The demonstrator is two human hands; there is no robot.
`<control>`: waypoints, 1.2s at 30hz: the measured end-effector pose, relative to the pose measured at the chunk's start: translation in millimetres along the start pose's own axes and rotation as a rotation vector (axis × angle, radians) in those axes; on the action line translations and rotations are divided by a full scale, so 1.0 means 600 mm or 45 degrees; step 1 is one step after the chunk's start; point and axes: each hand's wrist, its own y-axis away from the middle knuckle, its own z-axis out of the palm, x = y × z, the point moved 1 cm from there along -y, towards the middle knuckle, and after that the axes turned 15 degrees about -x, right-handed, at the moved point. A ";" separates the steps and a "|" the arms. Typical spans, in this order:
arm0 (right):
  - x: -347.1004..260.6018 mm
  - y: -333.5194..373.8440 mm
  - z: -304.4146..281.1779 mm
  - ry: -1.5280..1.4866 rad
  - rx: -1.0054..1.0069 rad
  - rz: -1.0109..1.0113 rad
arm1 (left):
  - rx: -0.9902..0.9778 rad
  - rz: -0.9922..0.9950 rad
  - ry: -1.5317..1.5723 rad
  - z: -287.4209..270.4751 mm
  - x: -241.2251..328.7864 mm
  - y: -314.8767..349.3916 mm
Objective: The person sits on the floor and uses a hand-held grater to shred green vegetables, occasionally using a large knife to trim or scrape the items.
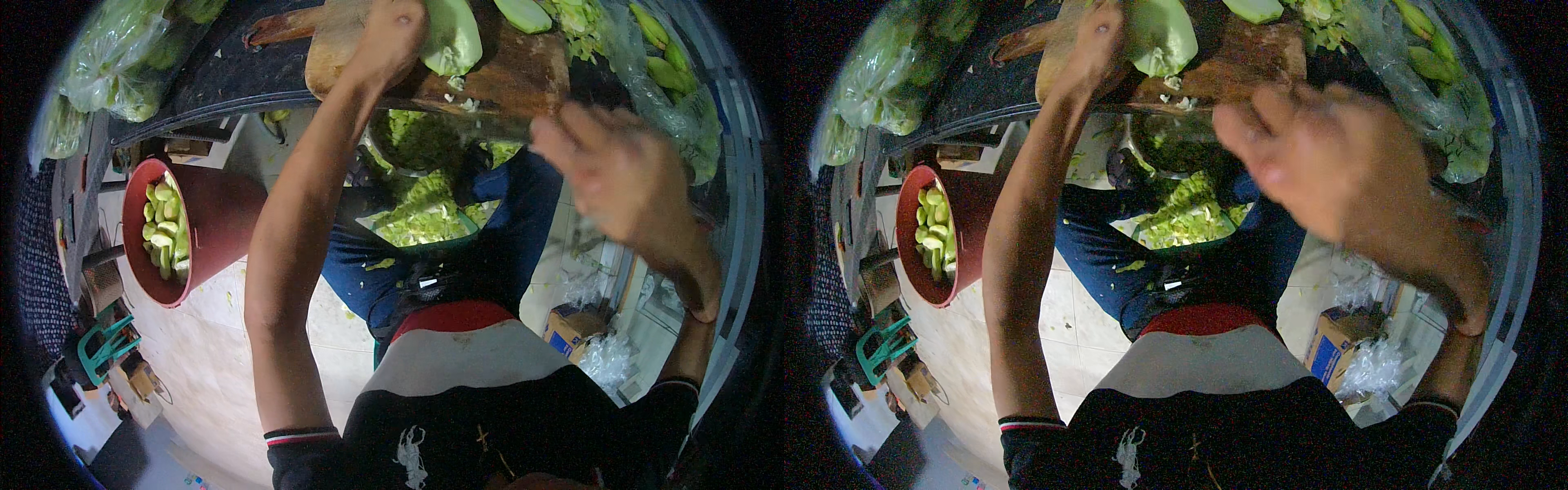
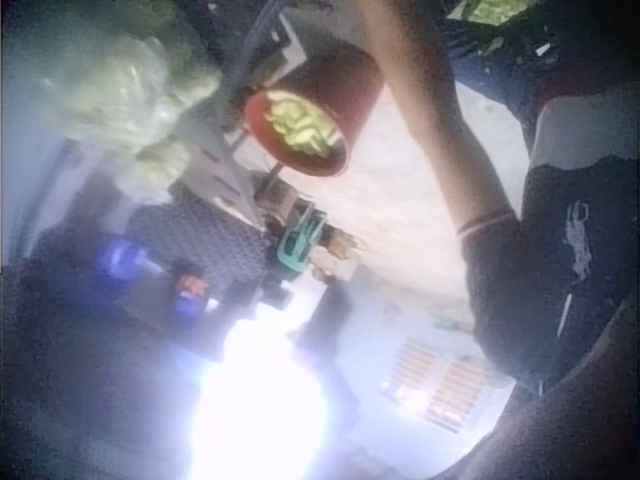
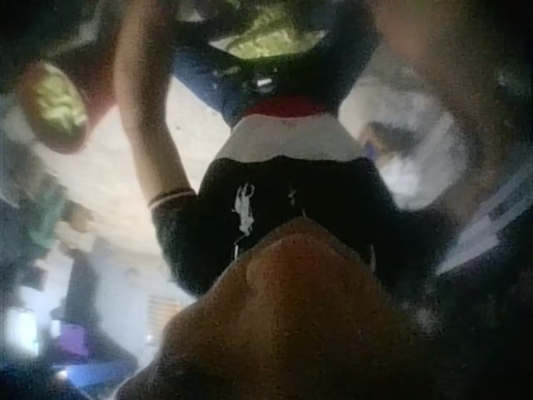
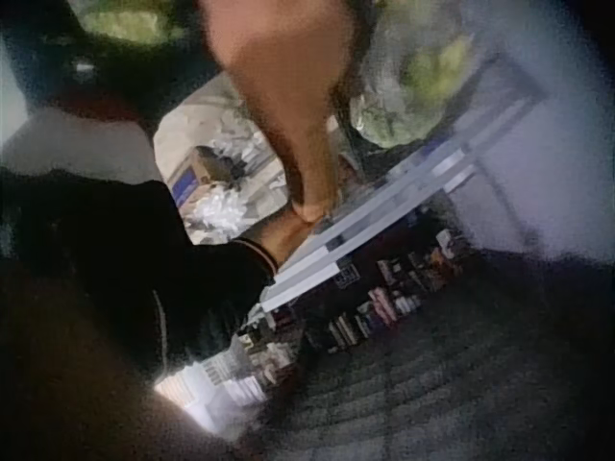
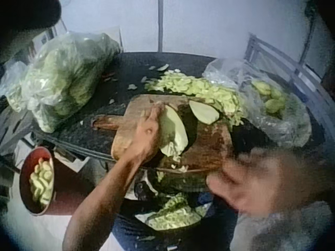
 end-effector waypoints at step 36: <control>0.073 -0.033 0.022 -0.257 0.296 0.256 | -0.003 -0.210 -0.445 0.010 0.079 -0.009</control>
